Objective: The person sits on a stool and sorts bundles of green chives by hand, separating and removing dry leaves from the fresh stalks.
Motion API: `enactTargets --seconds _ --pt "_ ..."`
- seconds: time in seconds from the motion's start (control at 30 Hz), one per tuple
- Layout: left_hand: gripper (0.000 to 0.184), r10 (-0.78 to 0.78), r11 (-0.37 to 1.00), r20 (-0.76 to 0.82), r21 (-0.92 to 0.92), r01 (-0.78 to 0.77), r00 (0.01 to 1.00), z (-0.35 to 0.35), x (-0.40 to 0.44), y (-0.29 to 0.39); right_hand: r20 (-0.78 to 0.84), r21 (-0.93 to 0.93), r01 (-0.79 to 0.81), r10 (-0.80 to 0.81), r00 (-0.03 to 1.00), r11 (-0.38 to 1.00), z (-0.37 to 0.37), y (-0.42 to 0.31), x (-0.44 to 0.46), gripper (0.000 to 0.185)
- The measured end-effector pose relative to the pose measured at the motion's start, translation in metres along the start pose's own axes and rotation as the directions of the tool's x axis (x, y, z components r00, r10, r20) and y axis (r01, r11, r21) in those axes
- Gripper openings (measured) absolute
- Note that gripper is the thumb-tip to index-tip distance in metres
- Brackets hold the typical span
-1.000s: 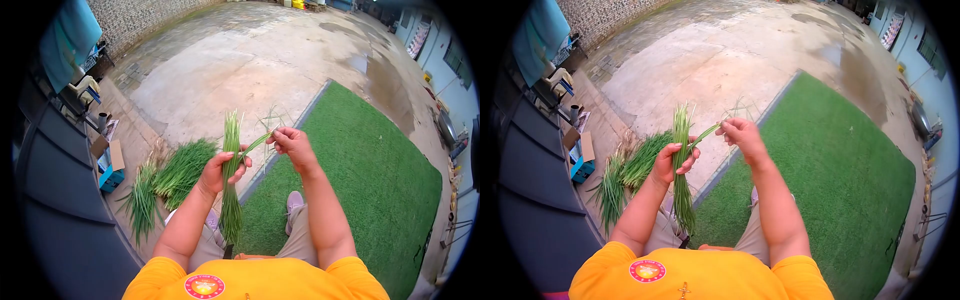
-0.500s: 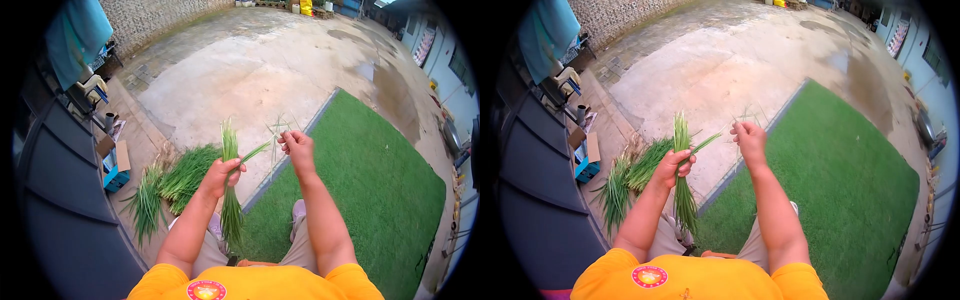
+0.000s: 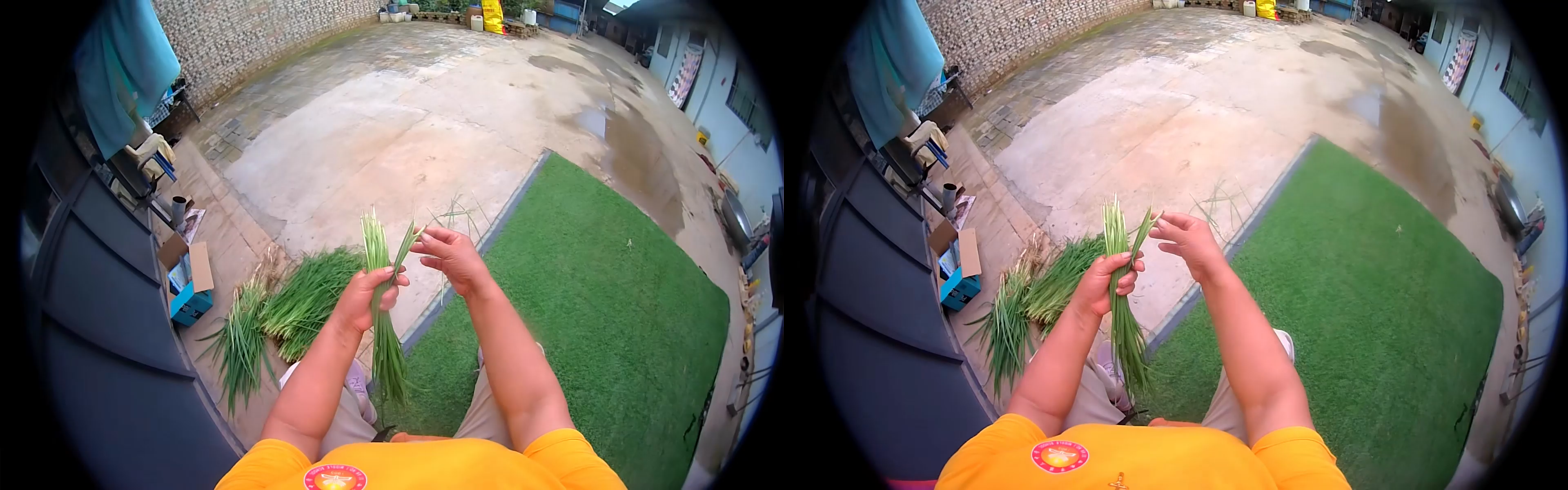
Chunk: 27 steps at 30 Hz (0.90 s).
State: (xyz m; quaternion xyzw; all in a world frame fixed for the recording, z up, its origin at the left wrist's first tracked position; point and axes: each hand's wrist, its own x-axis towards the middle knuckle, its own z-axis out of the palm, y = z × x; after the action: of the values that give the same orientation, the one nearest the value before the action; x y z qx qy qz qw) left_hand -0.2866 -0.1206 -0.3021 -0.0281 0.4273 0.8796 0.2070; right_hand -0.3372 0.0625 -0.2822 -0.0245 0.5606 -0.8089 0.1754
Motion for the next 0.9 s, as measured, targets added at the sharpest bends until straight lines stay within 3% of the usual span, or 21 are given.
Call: enactTargets --seconds 0.27,0.33,0.37,0.43,0.47,0.53,0.63,0.67,0.77,0.83,0.9 --pt "0.019 -0.066 0.997 -0.051 0.043 0.068 0.997 0.02 0.001 -0.007 -0.101 -0.014 0.009 -0.01 0.995 1.0 -0.02 0.003 -0.004 0.012" --pt "0.015 -0.069 0.996 -0.01 0.054 0.069 0.998 0.016 0.002 -0.004 -0.242 0.174 0.21 -0.165 0.956 0.962 -0.031 -0.007 -0.004 0.01" --pt "0.011 -0.072 0.995 0.021 0.07 0.071 0.997 0.011 0.002 -0.001 -0.247 0.165 0.217 -0.173 0.953 0.962 -0.044 -0.011 -0.003 0.01" --pt "0.009 -0.056 0.998 0.007 0.034 0.056 0.998 -0.002 0.004 0.005 -0.481 0.279 0.405 -0.238 0.844 0.871 -0.074 -0.017 -0.002 0.004" --pt "0.008 -0.027 0.999 -0.02 0.03 0.028 0.999 -0.008 0.003 0.009 -0.488 0.269 0.409 -0.243 0.838 0.872 -0.086 -0.021 -0.004 0.004" --pt "0.008 0.024 1.0 -0.082 -0.018 -0.025 0.996 -0.028 0.001 0.02 -0.668 0.263 0.544 -0.257 0.699 0.797 -0.105 -0.029 -0.012 0.001" --pt "0.009 0.128 0.963 -0.134 -0.22 -0.156 0.983 -0.067 0.0 0.042 -0.732 0.199 0.632 -0.315 0.604 0.749 -0.118 -0.04 -0.027 0.002" --pt "0.01 0.178 0.939 -0.226 -0.253 -0.234 0.958 -0.077 -0.003 0.047 -0.735 0.187 0.655 -0.338 0.587 0.732 -0.12 -0.042 -0.032 0.003" --pt "0.014 0.283 0.849 -0.466 -0.285 -0.446 0.838 -0.11 -0.002 0.057 -0.729 0.15 0.645 -0.357 0.584 0.749 -0.127 -0.042 -0.038 0.004" --pt "0.015 0.284 0.81 -0.478 -0.344 -0.475 0.831 -0.107 -0.002 0.058 -0.704 0.138 0.601 -0.349 0.618 0.787 -0.124 -0.04 -0.039 0.004" --pt "0.017 0.332 0.828 -0.454 -0.279 -0.486 0.827 -0.099 0.005 0.055 -0.671 0.124 0.556 -0.343 0.657 0.822 -0.114 -0.038 -0.037 0.005"
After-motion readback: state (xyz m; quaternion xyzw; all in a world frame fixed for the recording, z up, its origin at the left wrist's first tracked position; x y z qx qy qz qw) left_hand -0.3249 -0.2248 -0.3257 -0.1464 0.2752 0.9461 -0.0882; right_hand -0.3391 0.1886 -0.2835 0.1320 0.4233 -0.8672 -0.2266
